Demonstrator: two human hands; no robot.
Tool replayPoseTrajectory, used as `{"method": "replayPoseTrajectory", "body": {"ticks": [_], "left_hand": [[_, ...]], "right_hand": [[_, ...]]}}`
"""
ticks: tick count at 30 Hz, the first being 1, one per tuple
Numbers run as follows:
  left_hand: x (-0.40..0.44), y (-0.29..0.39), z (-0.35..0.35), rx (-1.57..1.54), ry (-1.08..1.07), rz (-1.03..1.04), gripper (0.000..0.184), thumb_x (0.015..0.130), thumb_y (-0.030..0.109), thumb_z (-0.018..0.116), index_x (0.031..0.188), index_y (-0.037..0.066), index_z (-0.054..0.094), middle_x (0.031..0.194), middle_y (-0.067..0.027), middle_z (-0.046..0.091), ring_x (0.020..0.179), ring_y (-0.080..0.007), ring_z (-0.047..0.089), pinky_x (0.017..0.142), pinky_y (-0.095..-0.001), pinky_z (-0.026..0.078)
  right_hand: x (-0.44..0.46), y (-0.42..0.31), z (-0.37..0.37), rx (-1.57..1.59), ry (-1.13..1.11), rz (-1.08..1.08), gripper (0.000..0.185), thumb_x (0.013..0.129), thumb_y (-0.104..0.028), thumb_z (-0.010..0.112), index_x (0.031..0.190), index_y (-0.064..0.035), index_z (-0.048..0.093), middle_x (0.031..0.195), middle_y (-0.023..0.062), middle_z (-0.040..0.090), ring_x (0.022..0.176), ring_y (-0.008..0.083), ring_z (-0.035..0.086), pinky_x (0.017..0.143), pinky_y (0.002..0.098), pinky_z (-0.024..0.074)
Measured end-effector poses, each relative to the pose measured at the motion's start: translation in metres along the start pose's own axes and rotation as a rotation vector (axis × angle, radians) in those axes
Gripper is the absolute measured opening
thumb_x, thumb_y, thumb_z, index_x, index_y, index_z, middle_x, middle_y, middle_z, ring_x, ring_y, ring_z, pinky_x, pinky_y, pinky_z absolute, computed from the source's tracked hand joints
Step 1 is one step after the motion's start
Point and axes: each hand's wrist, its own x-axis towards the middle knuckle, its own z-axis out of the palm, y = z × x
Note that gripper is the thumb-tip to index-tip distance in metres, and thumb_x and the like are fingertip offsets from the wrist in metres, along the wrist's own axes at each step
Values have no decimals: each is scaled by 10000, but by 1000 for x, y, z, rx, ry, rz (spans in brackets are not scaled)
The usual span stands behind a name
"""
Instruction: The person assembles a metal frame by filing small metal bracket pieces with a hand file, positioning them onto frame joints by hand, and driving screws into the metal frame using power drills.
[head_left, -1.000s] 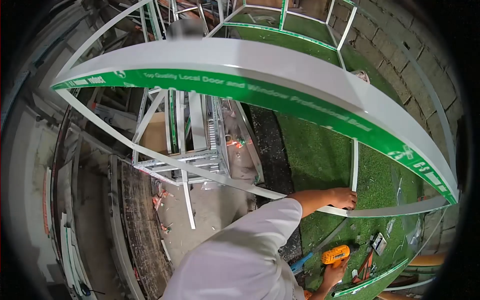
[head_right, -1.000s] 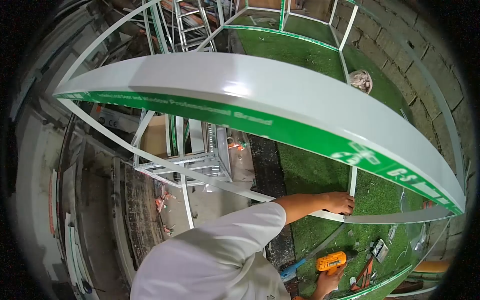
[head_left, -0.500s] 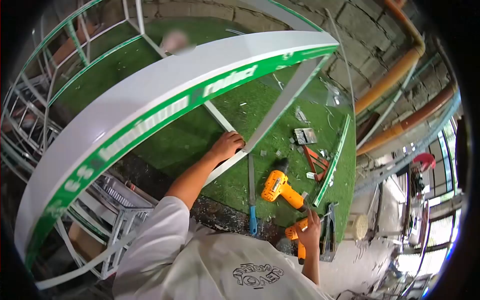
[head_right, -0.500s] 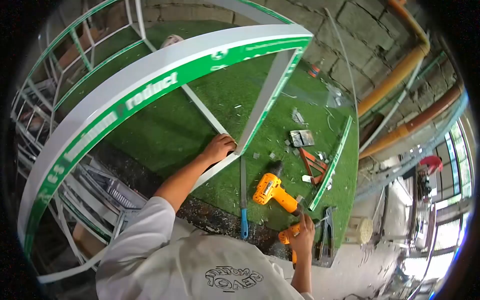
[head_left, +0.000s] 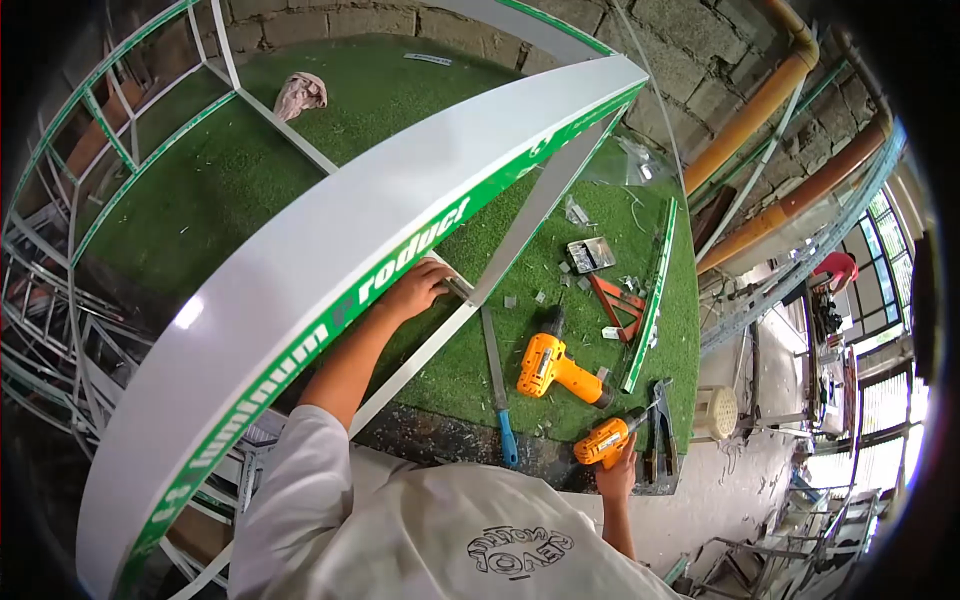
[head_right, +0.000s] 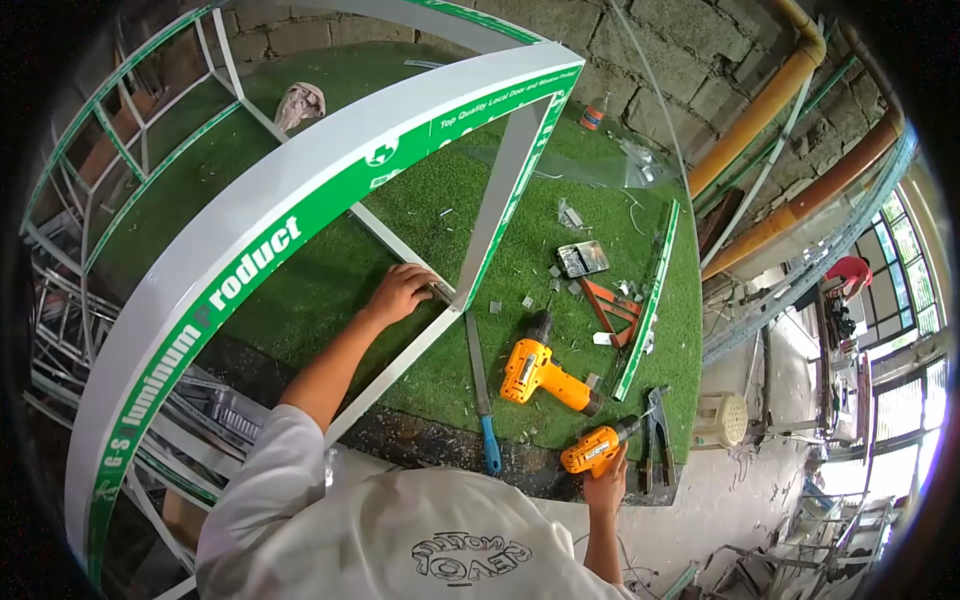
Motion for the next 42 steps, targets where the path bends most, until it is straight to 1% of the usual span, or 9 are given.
{"method": "replayPoseTrajectory", "body": {"ticks": [4,8,12,16,21,25,30,34,42], "left_hand": [[3,3,19,-76,78,35,318,718,164,768,1010,152,644,1068,-6,627,1086,-226,566,915,-411,396],[6,13,12,12,95,41,304,700,157,785,970,150,646,1056,-1,613,1084,-221,564,922,-422,389],[4,15,13,20,102,3,310,699,149,787,974,149,644,1062,2,601,1093,-218,560,928,-425,386],[5,14,13,31,75,14,329,690,141,788,983,149,639,1070,3,592,1098,-214,556,931,-421,387],[4,15,13,21,72,-25,356,664,139,804,978,136,635,1079,4,586,1084,-216,564,942,-418,399],[-1,-1,32,-91,154,-8,287,708,75,777,948,76,620,1041,-43,592,974,-263,602,809,-357,504],[-16,-27,72,-219,102,-54,264,777,27,708,1008,36,582,977,-63,605,955,-227,611,811,-360,520],[-22,-42,98,-546,124,-183,301,798,198,581,1087,119,609,1137,-24,583,1161,-230,504,997,-407,343],[1,15,21,129,239,-29,228,791,209,631,1011,156,607,1094,29,604,1120,-185,546,973,-379,366]], "right_hand": [[-3,-19,-21,-64,-21,37,1007,659,-57,747,1501,-52,194,1268,229,520,1106,376,570,904,423,493],[-19,-61,-99,884,-157,-143,785,750,-55,731,1436,-20,351,1095,146,658,931,249,667,737,364,551],[25,-87,-157,1158,-396,-25,586,738,1,718,1285,-24,508,1093,109,639,894,215,650,728,363,562],[125,-169,-164,816,-373,-421,532,714,8,722,1218,-38,562,1087,90,645,896,183,643,777,346,540],[223,-303,-160,568,-654,-474,538,687,-40,765,1194,-22,588,1027,74,678,927,158,637,809,326,531],[292,-363,-108,423,-1013,-780,425,680,-85,761,1088,-40,650,931,91,681,815,177,652,620,316,552],[289,-410,-86,262,-1282,-656,340,706,-120,749,1023,-38,659,863,74,661,792,184,650,622,296,546],[297,-424,-69,146,-1324,-688,348,706,-119,750,1031,-38,655,873,75,660,800,184,649,631,298,545],[298,-443,-63,-14,-1348,-741,365,705,-117,753,1046,-38,646,891,75,658,816,183,646,650,302,541]]}}
